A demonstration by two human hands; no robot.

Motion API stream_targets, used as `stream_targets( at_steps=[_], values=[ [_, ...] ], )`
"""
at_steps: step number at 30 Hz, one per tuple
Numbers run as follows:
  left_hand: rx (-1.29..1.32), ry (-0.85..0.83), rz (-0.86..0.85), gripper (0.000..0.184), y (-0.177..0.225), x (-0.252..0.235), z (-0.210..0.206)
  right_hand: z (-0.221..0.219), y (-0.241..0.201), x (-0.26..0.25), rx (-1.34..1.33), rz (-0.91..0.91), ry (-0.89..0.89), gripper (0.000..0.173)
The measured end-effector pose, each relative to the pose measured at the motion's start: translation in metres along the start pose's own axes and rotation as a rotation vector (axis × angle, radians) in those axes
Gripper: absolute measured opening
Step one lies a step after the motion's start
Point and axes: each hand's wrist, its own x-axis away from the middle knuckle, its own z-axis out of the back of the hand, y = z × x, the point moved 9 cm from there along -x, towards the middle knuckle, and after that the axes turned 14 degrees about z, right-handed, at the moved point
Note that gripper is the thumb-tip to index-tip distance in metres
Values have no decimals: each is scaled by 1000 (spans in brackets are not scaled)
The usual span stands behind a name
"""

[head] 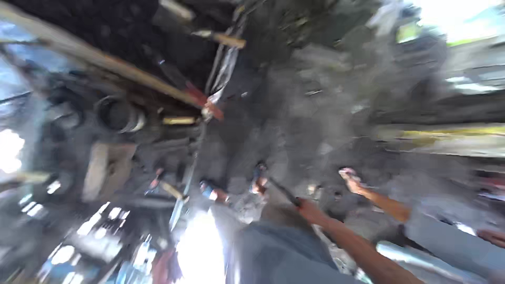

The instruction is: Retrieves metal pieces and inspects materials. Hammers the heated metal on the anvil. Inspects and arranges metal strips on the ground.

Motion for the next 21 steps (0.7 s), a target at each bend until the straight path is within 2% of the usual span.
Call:
stream_targets(
  at_steps=[2, 4, 9, 14, 17, 21],
  values=[
    [45, -37, -13, 42, 0, 65, -16, 8, 37, -1, -28, 10, 1, 49],
    [106, -142, -58, 49, 18, 112, -55, 30, 71, -12, -81, 36, 56, 45],
    [34, -390, -176, 57, 70, 210, -203, 103, 143, -19, -301, 21, 153, 41],
    [-175, -563, -241, 54, 117, 259, -369, 180, 181, -9, -556, -97, 217, 39],
    [-350, -634, -287, 51, 151, 277, -468, 229, 180, -10, -777, -133, 249, 37],
    [-608, -669, -310, 52, 197, 281, -594, 301, 171, -38, -1038, -85, 266, 32]
  ],
)
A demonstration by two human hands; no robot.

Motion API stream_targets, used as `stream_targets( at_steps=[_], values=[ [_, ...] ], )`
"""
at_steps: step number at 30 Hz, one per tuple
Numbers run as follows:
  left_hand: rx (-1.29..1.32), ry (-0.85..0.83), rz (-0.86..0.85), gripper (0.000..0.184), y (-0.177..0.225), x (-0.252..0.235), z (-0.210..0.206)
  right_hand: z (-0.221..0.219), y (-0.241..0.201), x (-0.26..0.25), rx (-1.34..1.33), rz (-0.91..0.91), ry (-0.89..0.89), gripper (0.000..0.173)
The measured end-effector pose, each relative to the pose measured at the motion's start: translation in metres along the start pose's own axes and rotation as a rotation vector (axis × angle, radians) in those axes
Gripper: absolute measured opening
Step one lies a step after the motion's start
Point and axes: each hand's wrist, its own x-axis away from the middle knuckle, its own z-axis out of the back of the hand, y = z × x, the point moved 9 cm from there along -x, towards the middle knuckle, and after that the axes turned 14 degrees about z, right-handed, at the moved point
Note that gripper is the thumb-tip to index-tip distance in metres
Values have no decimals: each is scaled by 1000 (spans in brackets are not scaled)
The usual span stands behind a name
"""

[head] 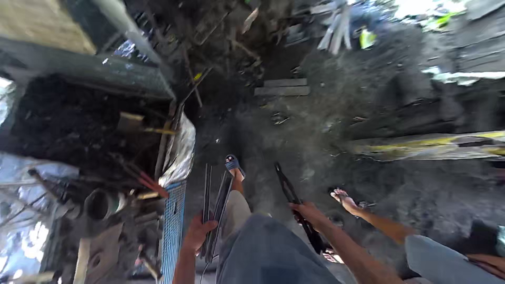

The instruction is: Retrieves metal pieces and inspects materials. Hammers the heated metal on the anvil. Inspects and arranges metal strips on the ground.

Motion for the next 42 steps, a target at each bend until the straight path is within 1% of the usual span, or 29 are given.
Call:
stream_targets(
  at_steps=[4, 7, 9, 12, 15, 18, 20, 22, 24, 25, 27, 30, 33, 36, 39, 42],
  values=[
    [-204, -51, 78, 44, 94, -86, -57, 26, -59, -58, -212, -41, 52, 33],
    [-387, -64, 114, 44, 175, -171, -98, 47, -114, -126, -401, -12, 112, 34],
    [-462, -57, 134, 42, 217, -222, -132, 63, -139, -168, -488, 0, 150, 36],
    [-457, -37, 130, 38, 280, -312, -186, 89, -182, -226, -637, -6, 249, 36],
    [-393, 37, 132, 35, 333, -418, -245, 117, -213, -294, -820, -1, 339, 35],
    [-358, 105, 98, 34, 374, -541, -300, 137, -220, -385, -872, 23, 416, 34],
    [-343, 146, 39, 33, 405, -636, -337, 158, -223, -460, -827, 40, 444, 39],
    [-346, 193, 4, 35, 427, -725, -369, 177, -222, -523, -757, 23, 436, 39],
    [-361, 247, -14, 36, 449, -812, -399, 198, -225, -573, -711, 15, 415, 37],
    [-377, 280, -22, 38, 459, -855, -410, 207, -226, -591, -695, 21, 406, 35],
    [-409, 326, -43, 42, 475, -932, -426, 224, -222, -612, -672, 21, 376, 35],
    [-493, 390, -135, 46, 511, -1031, -446, 255, -217, -633, -596, -24, 344, 32],
    [-607, 497, -178, 49, 542, -1092, -458, 275, -217, -646, -507, -72, 335, 28],
    [-723, 587, -153, 50, 558, -1129, -466, 283, -231, -659, -503, -63, 365, 26],
    [-830, 631, -84, 50, 554, -1144, -475, 284, -242, -667, -525, -47, 373, 27],
    [-917, 698, 6, 47, 544, -1132, -480, 278, -246, -670, -582, -82, 348, 27]
  ],
)
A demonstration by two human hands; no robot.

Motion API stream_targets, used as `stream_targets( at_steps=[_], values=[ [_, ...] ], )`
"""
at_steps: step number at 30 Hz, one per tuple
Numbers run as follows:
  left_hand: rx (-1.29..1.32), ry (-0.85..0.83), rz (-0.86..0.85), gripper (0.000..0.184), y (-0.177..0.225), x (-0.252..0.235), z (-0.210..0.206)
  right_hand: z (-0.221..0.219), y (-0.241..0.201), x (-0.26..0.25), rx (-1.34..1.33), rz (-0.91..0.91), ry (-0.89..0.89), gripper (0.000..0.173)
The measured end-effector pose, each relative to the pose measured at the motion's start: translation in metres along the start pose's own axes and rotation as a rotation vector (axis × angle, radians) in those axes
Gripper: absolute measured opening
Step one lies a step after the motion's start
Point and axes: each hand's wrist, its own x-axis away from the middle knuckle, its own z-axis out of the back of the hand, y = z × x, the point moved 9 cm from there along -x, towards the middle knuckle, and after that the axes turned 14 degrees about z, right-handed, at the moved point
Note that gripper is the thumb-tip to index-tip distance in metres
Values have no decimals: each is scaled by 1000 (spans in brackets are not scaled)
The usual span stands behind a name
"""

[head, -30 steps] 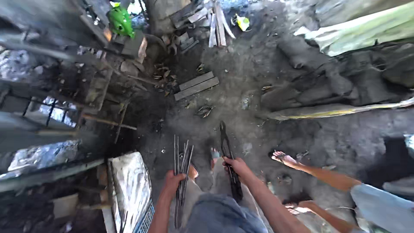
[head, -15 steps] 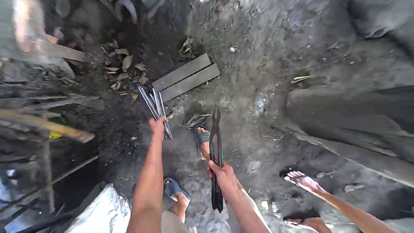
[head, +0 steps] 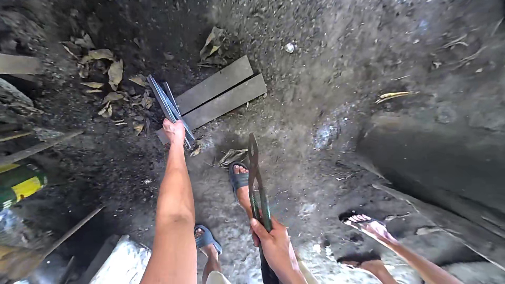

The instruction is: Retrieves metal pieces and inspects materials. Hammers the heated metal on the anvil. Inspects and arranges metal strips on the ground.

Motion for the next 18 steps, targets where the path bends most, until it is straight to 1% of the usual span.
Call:
stream_targets(
  at_steps=[2, 4, 5, 6, 8, 12, 15, 18],
  values=[
    [-31, 83, 1, 47, -7, 14, 7, -4, 2, -1, -30, -42, -19, 30],
    [-24, 162, -39, 51, -13, 33, 13, -5, 2, -3, -29, -57, -25, 30],
    [-6, 174, -63, 52, -14, 44, 13, -4, 0, -5, -19, -60, -19, 29],
    [8, 164, -83, 51, -14, 54, 9, -3, -2, -6, -13, -61, -8, 28],
    [58, 66, -87, 53, -9, 67, -7, -2, -4, -7, -2, -50, 16, 28],
    [70, -58, -56, 50, 21, 67, -46, 1, -5, -11, 16, 11, 46, 27],
    [22, -46, -42, 47, 48, 55, -65, 6, -1, -13, 28, -3, 39, 28],
    [-74, -6, -61, 53, 63, 55, -72, 8, -5, -15, 6, -18, 38, 27]
  ],
)
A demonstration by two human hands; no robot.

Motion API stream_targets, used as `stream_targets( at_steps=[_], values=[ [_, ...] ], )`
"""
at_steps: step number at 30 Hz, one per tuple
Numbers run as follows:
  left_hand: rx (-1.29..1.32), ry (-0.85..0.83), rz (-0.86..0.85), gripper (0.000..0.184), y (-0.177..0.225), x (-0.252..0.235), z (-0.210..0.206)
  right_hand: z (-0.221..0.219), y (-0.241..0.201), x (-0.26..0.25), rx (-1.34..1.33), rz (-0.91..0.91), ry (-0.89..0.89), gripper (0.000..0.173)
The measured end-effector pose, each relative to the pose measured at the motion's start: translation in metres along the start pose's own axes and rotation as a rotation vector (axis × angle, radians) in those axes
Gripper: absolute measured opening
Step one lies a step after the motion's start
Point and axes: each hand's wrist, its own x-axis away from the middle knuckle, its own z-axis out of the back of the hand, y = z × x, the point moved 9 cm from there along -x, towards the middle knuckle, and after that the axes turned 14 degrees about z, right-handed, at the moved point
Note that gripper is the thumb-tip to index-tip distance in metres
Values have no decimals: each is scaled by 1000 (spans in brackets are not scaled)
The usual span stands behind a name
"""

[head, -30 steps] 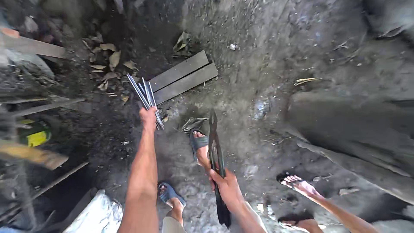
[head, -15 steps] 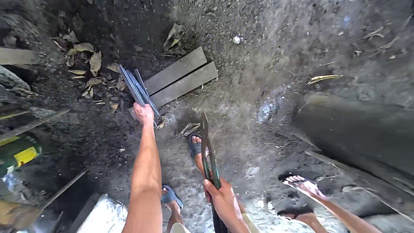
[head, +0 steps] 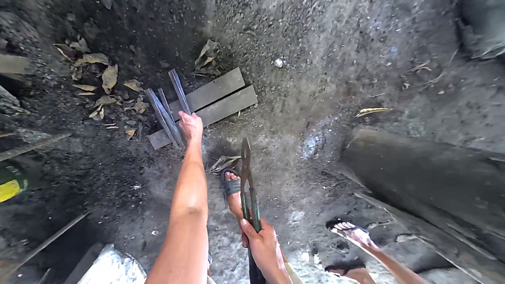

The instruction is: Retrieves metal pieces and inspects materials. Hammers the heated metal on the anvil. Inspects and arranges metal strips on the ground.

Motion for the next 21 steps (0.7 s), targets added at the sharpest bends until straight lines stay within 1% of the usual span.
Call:
stream_targets(
  at_steps=[3, 5, 7, 8, 10, 11, 12, 13, 14, 15, 17, 19, 21],
  values=[
    [-283, 19, -69, 58, 2, 4, -3, 1, -9, -3, -4, 42, -5, 24],
    [-388, -3, -88, 62, 6, 7, -1, 4, -12, -6, 21, 72, -6, 24],
    [-360, -51, -94, 70, 5, 25, 10, 6, -12, -5, 53, 66, -25, 25],
    [-302, -78, -102, 70, -1, 41, 22, 5, -13, -3, 58, 54, -44, 25],
    [-153, -153, -164, 62, -21, 83, 48, 2, -17, 2, 27, 68, -60, 28],
    [-101, -213, -194, 58, -43, 109, 57, 2, -18, 6, 4, 87, -64, 34],
    [-77, -283, -202, 54, -73, 132, 62, 1, -17, 13, -23, 102, -77, 46],
    [-81, -365, -191, 53, -111, 153, 65, 0, -14, 22, -61, 104, -97, 58],
    [-91, -463, -150, 53, -155, 177, 70, -1, -9, 34, -95, 102, -112, 64],
    [-104, -533, -108, 53, -200, 204, 81, -2, -6, 47, -127, 106, -123, 65],
    [-149, -586, -35, 50, -290, 255, 119, -5, -2, 81, -187, 116, -147, 63],
    [-165, -585, 38, 49, -383, 307, 163, -6, -2, 125, -207, 147, -179, 60],
    [-90, -572, 112, 48, -478, 360, 209, -3, -5, 178, -167, 210, -213, 59]
  ],
)
